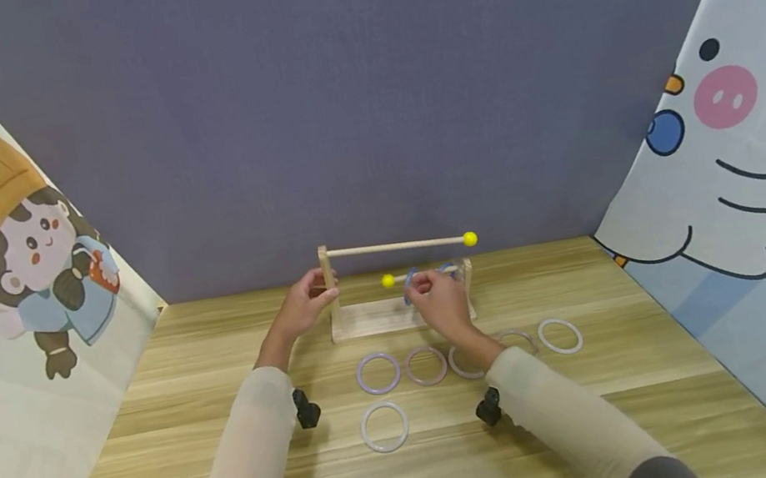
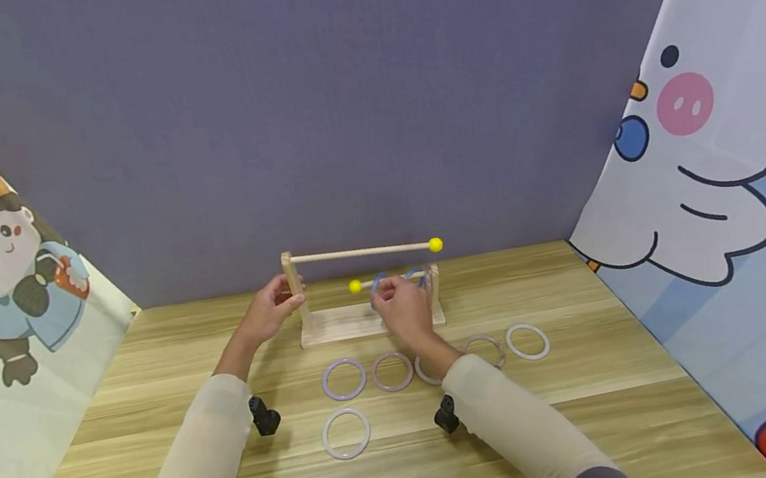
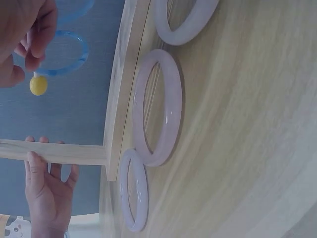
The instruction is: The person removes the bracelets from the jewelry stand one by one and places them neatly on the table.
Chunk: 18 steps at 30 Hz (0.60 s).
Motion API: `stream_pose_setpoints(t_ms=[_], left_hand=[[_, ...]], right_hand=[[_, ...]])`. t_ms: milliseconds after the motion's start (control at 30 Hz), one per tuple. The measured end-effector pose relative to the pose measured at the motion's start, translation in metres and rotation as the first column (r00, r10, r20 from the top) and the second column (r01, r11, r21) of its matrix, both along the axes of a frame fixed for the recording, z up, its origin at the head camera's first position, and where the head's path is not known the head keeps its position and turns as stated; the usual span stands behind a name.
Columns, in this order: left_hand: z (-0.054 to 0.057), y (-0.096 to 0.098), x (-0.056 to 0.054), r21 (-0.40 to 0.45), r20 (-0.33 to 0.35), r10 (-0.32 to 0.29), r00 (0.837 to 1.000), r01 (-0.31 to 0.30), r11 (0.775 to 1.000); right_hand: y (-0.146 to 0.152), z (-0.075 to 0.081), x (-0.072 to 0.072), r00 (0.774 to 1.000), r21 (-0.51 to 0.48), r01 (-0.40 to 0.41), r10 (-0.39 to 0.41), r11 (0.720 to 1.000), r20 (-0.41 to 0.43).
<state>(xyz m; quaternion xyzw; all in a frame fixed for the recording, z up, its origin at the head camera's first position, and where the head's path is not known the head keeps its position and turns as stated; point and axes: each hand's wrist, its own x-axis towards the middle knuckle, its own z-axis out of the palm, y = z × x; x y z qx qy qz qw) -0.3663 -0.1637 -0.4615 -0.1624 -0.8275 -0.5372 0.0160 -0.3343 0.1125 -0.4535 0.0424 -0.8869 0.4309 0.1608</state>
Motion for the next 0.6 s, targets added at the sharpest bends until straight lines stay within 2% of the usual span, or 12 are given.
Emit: stream_pose_setpoints(t_ms=[200, 600], left_hand=[[-0.0015, -0.0004, -0.0015, 0.0, 0.001, -0.005, 1.0, 0.005, 1.0], [-0.0012, -0.0036, -0.0013, 0.015, 0.007, -0.012, 1.0, 0.012, 1.0]], right_hand=[[-0.0055, -0.001, -0.0019, 0.999, 0.007, 0.04, -0.04, 0.999, 0.013], [-0.0101, -0.0052, -0.0044, 0.998, -0.012, 0.068, -0.068, 0.998, 0.013]])
